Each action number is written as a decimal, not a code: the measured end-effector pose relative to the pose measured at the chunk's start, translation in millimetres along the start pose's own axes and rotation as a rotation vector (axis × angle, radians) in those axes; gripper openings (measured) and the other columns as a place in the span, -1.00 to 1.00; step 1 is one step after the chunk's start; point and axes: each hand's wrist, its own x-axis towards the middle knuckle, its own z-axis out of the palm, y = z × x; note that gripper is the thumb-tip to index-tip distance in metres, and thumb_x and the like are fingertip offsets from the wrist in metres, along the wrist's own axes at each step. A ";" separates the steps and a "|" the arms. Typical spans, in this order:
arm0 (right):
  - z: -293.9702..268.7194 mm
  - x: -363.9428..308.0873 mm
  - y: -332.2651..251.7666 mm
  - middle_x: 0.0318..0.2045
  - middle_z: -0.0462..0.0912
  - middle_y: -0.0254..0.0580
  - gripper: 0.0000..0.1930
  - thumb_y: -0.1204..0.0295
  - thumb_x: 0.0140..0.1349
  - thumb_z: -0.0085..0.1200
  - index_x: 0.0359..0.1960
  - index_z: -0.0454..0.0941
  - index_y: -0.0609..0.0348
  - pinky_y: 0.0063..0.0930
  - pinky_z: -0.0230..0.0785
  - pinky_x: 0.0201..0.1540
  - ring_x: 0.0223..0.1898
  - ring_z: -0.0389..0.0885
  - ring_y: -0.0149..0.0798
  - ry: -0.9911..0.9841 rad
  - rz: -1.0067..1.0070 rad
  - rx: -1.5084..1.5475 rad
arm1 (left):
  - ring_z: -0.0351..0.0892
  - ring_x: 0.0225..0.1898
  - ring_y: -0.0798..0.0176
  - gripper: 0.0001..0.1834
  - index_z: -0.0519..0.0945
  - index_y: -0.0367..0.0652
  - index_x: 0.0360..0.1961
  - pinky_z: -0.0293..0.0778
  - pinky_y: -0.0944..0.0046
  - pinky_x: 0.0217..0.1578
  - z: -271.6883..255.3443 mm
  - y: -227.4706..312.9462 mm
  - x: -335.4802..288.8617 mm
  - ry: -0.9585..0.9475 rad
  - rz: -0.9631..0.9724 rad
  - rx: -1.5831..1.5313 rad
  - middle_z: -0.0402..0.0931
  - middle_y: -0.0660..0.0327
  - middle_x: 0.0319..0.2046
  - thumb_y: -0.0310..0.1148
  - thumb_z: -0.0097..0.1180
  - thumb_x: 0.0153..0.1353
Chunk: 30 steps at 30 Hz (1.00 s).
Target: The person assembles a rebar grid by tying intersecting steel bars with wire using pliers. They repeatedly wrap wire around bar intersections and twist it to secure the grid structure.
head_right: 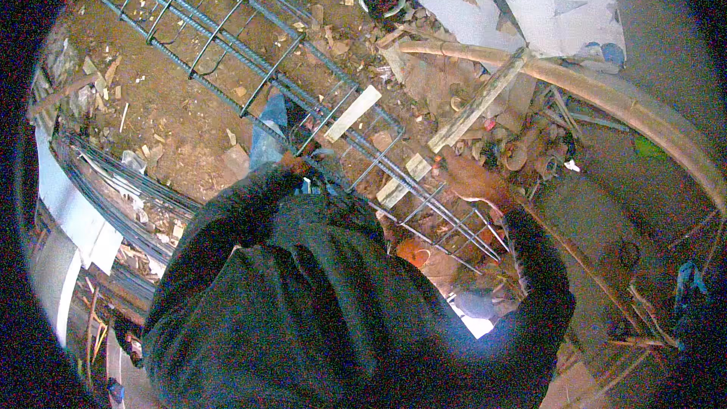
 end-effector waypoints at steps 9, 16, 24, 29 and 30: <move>41.6 -0.5 28.3 -0.36 0.66 -0.30 -0.38 0.46 0.12 0.45 0.20 0.42 0.15 -0.49 0.50 -0.51 -0.53 0.62 -0.42 -0.338 0.231 1.200 | 0.65 -0.27 -0.19 -0.58 0.67 -0.13 -0.28 0.50 -0.16 -0.27 44.6 27.2 73.9 -0.048 -0.150 -0.110 0.66 -0.02 -0.35 0.04 0.10 0.27; 51.8 -20.9 0.8 0.05 0.52 0.26 -0.36 0.48 0.14 0.27 0.27 0.30 0.29 -0.03 0.43 0.07 0.04 0.55 0.24 0.221 0.127 -0.033 | 0.66 -0.25 -0.16 -0.60 0.68 -0.11 -0.25 0.52 -0.14 -0.24 59.8 32.7 88.9 -0.077 -0.204 -0.136 0.67 0.00 -0.32 0.02 0.11 0.26; 42.2 -24.6 -6.7 0.03 0.50 0.17 -0.43 0.59 0.11 0.17 0.23 0.40 0.24 -0.01 0.42 0.13 0.05 0.52 0.27 0.378 0.162 -0.153 | 0.67 -0.22 -0.12 -0.62 0.69 -0.09 -0.21 0.53 -0.10 -0.21 65.9 22.9 87.3 -0.105 -0.224 -0.154 0.68 0.02 -0.29 0.00 0.12 0.26; 35.1 -25.1 -22.5 0.14 0.47 0.11 -0.47 0.63 0.18 0.05 0.25 0.44 0.24 -0.02 0.32 0.24 0.20 0.44 0.14 0.410 0.155 -0.393 | 0.67 -0.21 -0.09 -0.63 0.70 -0.07 -0.19 0.54 -0.08 -0.19 79.7 39.0 91.4 -0.101 -0.254 -0.158 0.68 0.03 -0.27 -0.01 0.13 0.25; 34.6 -24.1 -27.5 0.18 0.45 0.11 -0.46 0.61 0.18 0.05 0.26 0.44 0.23 0.01 0.26 0.28 0.25 0.39 0.13 0.461 0.149 -0.444 | 0.67 -0.21 -0.09 -0.63 0.70 -0.07 -0.18 0.54 -0.08 -0.18 81.6 41.0 92.5 -0.100 -0.255 -0.156 0.68 0.04 -0.26 -0.02 0.13 0.25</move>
